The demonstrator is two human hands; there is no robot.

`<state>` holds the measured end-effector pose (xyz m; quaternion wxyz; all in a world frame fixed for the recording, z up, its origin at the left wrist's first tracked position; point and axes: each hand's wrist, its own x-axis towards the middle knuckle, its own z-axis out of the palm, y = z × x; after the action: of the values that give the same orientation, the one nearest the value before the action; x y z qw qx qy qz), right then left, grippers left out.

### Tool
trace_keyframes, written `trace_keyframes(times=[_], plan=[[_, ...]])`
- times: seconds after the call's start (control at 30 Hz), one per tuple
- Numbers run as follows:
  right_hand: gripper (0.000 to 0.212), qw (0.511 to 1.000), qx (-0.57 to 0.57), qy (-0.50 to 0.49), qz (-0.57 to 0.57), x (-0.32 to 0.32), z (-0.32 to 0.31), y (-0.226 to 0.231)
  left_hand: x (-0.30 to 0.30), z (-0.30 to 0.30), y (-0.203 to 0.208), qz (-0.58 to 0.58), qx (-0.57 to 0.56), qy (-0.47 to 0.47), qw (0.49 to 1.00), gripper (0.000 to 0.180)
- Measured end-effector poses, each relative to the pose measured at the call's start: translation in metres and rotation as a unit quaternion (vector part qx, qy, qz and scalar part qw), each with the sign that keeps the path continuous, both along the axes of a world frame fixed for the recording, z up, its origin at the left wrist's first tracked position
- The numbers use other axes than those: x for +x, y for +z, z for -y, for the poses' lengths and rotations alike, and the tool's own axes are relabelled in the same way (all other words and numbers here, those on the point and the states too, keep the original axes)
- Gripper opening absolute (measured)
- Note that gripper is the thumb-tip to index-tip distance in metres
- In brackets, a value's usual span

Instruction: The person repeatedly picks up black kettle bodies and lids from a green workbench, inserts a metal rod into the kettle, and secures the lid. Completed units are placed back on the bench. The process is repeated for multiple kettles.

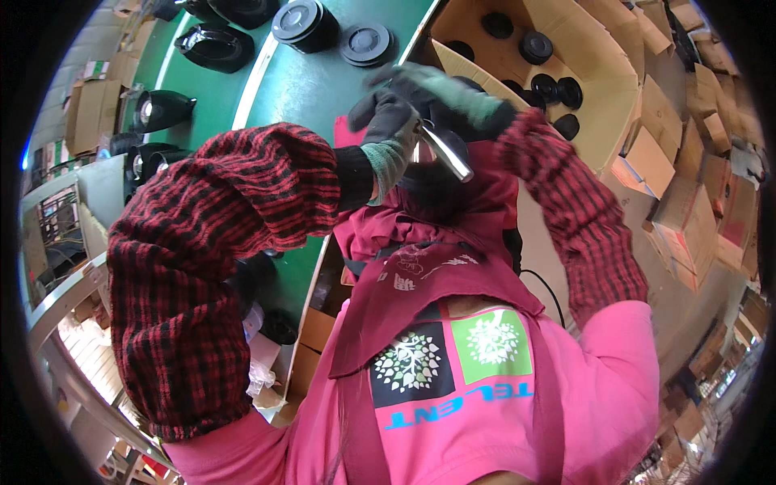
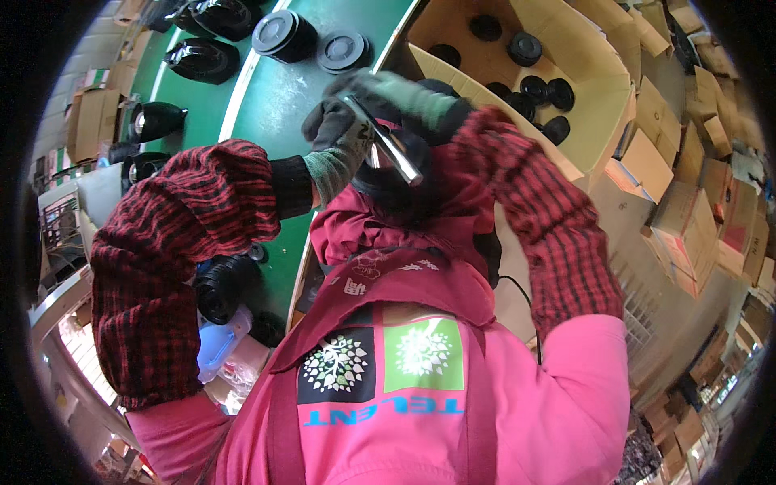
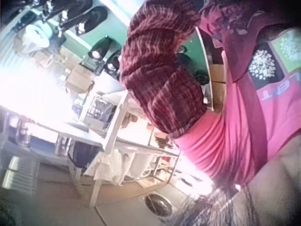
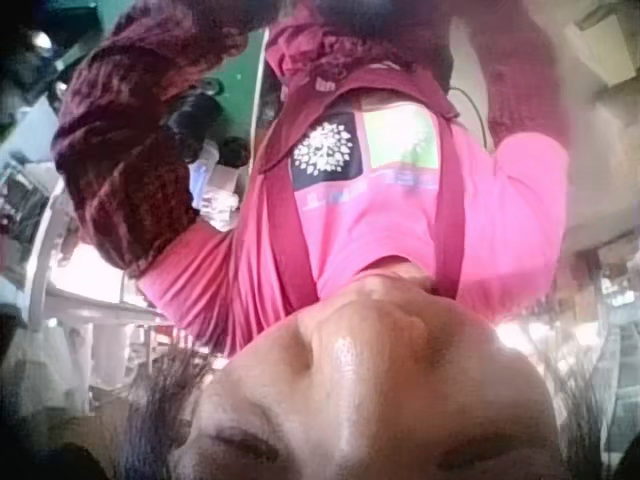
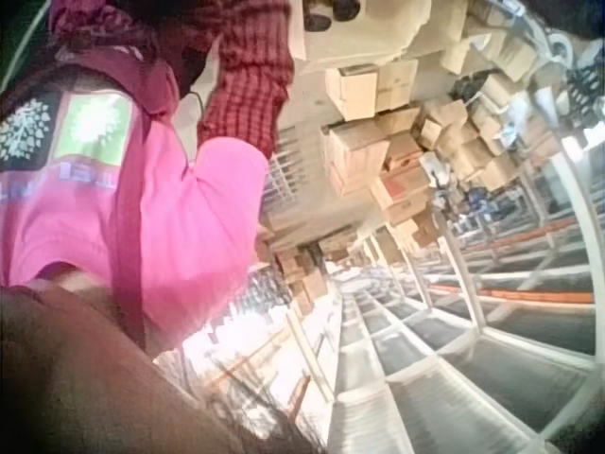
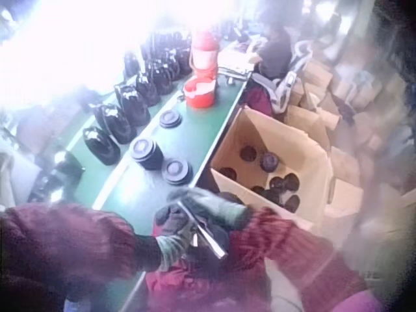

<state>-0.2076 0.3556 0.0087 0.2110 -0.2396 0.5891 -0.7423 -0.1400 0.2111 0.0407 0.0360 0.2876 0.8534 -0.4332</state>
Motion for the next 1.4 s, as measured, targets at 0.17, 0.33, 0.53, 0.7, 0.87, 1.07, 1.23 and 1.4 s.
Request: trace_keyframes(times=[0.17,0.33,0.53,0.7,0.87,1.07,1.23,1.4], plan=[[0.049,0.948,0.221,0.09,-0.21,-0.019,0.058,-0.05,-0.029,0.026,0.11,0.424,0.177,0.18,0.87,0.025],[0.045,0.867,0.345,0.17,-0.317,-0.02,0.09,-0.031,-0.026,0.055,0.124,0.531,0.434,0.643,0.34,0.047],[0.043,0.843,0.398,0.15,-0.33,-0.009,0.089,-0.021,-0.014,0.006,0.069,0.381,0.352,0.674,0.525,0.055],[0.032,0.941,0.265,0.072,-0.197,0.002,0.086,-0.048,0.013,0.062,-0.038,0.433,0.648,0.533,0.329,0.028],[0.03,0.957,0.274,0.006,-0.098,0.011,0.071,-0.04,0.017,0.002,0.06,0.216,0.423,0.594,0.649,0.041],[0.022,0.835,0.348,-0.204,-0.375,0.031,0.048,-0.041,0.035,0.017,0.083,0.257,0.463,0.422,0.736,0.032],[0.042,0.779,0.437,-0.273,-0.356,0.066,0.007,0.013,0.009,0.065,0.061,0.387,0.459,0.169,0.781,0.05],[0.039,0.799,0.466,-0.187,-0.332,0.073,-0.016,0.034,-0.004,0.076,0.046,0.364,0.499,0.079,0.783,0.056]])
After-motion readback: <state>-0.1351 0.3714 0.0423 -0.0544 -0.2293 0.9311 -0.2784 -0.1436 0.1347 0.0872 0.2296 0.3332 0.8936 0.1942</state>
